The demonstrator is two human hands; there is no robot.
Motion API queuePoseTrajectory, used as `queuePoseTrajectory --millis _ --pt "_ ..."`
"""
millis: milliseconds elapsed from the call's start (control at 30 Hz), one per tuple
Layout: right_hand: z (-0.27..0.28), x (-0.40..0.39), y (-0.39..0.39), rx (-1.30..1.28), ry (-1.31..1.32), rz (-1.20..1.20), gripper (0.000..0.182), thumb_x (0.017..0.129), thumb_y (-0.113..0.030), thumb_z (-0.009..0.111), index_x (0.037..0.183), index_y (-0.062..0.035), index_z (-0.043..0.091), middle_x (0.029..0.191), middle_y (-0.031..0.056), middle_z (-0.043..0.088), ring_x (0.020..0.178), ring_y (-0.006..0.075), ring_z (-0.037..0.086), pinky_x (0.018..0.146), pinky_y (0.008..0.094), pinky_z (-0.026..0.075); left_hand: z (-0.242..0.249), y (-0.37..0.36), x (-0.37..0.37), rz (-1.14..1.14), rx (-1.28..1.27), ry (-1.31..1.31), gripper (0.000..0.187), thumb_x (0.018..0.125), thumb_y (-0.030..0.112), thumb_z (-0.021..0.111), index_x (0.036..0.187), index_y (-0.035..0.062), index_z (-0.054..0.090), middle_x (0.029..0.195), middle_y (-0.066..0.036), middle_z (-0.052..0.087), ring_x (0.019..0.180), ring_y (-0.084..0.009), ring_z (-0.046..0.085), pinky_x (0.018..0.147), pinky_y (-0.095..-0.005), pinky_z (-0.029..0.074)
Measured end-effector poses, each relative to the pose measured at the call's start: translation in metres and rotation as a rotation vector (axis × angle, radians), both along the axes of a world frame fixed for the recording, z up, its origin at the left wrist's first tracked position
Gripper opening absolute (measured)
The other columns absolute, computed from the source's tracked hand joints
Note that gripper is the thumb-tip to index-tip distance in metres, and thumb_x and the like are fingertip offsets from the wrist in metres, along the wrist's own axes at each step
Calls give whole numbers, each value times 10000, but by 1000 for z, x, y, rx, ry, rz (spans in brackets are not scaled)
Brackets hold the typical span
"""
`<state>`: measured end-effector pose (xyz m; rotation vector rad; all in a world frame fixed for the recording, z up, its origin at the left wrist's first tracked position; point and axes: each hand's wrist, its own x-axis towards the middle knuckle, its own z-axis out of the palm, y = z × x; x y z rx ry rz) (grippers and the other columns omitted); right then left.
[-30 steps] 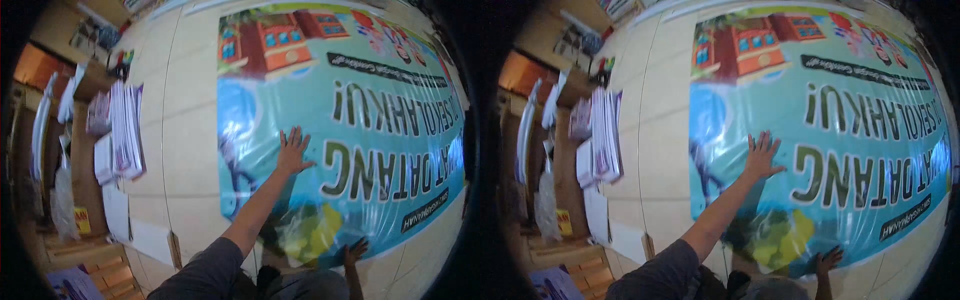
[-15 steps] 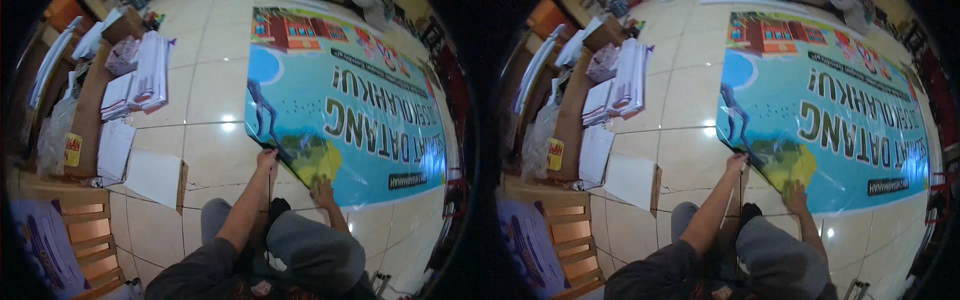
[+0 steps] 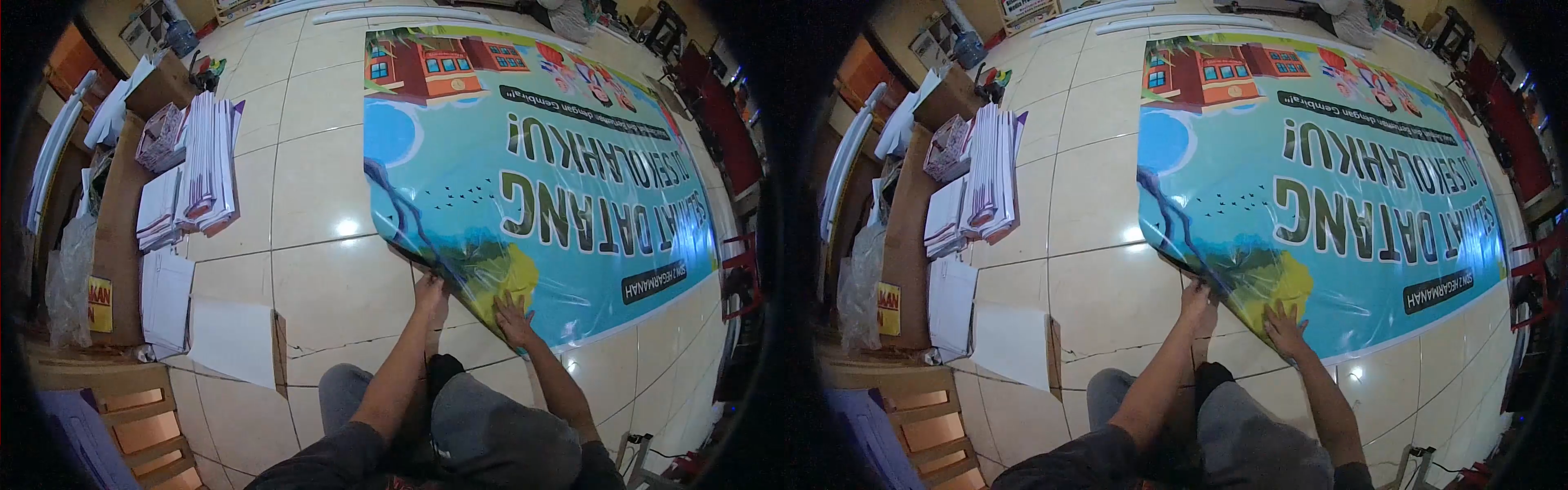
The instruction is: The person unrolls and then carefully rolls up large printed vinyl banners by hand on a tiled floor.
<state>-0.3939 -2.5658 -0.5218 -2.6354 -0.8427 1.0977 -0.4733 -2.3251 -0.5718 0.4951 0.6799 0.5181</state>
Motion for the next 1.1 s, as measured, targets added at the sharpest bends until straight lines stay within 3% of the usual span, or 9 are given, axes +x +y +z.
queuePoseTrajectory --millis 67,200,433,500,533,700,800,900,1100 --pt "-5 -7 9 -13 -8 -26 608 951 -562 299 1489 -297 201 1577 67 6 1416 433 -37 1005 760 -9 -31 17 -13 -396 795 568 306 855 129 534 1151 51 556 1009 -142 574 895 -299 560 744 -405 456" --pt "-11 3 12 45 -153 24 583 964 -538 287 1489 -298 198 1578 48 14 1421 419 -18 1007 759 -7 -16 45 -76 -31 1149 829 248 873 174 471 981 -24 574 930 -233 588 887 -400 554 781 -441 446" --pt "-17 -22 38 140 -271 184 657 909 -569 411 1481 -306 224 1574 67 68 1421 415 36 1020 748 21 30 125 -210 -358 1579 1035 256 903 177 432 957 -23 582 901 -255 630 839 -418 602 782 -482 477" --pt "6 -46 50 125 -219 259 747 866 -558 503 1492 -300 187 1575 94 41 1429 385 42 1038 715 -24 -105 211 -267 -315 1364 872 193 877 131 517 922 -24 624 834 -198 640 772 -302 624 684 -404 496" --pt "11 -54 52 129 -222 314 751 864 -574 499 1492 -323 173 1575 93 42 1431 370 65 1045 712 10 -21 179 -253 -230 796 908 200 879 159 563 947 -23 609 814 -137 626 757 -228 592 635 -367 486" --pt "-4 -43 37 152 -337 140 684 902 -545 453 1487 -302 198 1577 60 46 1441 321 55 1039 730 76 56 134 -286 -404 1347 1322 401 871 201 629 1209 18 517 984 -152 615 949 -239 559 799 -364 460" --pt "-11 -41 34 221 -361 158 665 915 -518 444 1489 -309 182 1574 65 58 1442 311 56 1046 724 78 50 133 -305 -113 1465 1051 356 870 172 624 1185 39 522 936 -126 629 941 -238 555 767 -353 458" --pt "-9 -36 35 235 -396 147 681 897 -544 455 1485 -303 208 1568 98 77 1439 323 60 1044 726 73 36 165 -348 -695 771 765 569 767 28 626 1311 -3 461 1169 -121 541 1040 -189 523 835 -309 443" --pt "20 -106 56 390 -209 552 820 781 -619 568 1469 -289 267 1556 152 106 1421 395 87 990 767 96 83 167 -371 -901 1204 725 546 783 -58 521 1322 -19 444 1330 -166 498 1247 -281 458 1052 -383 345"
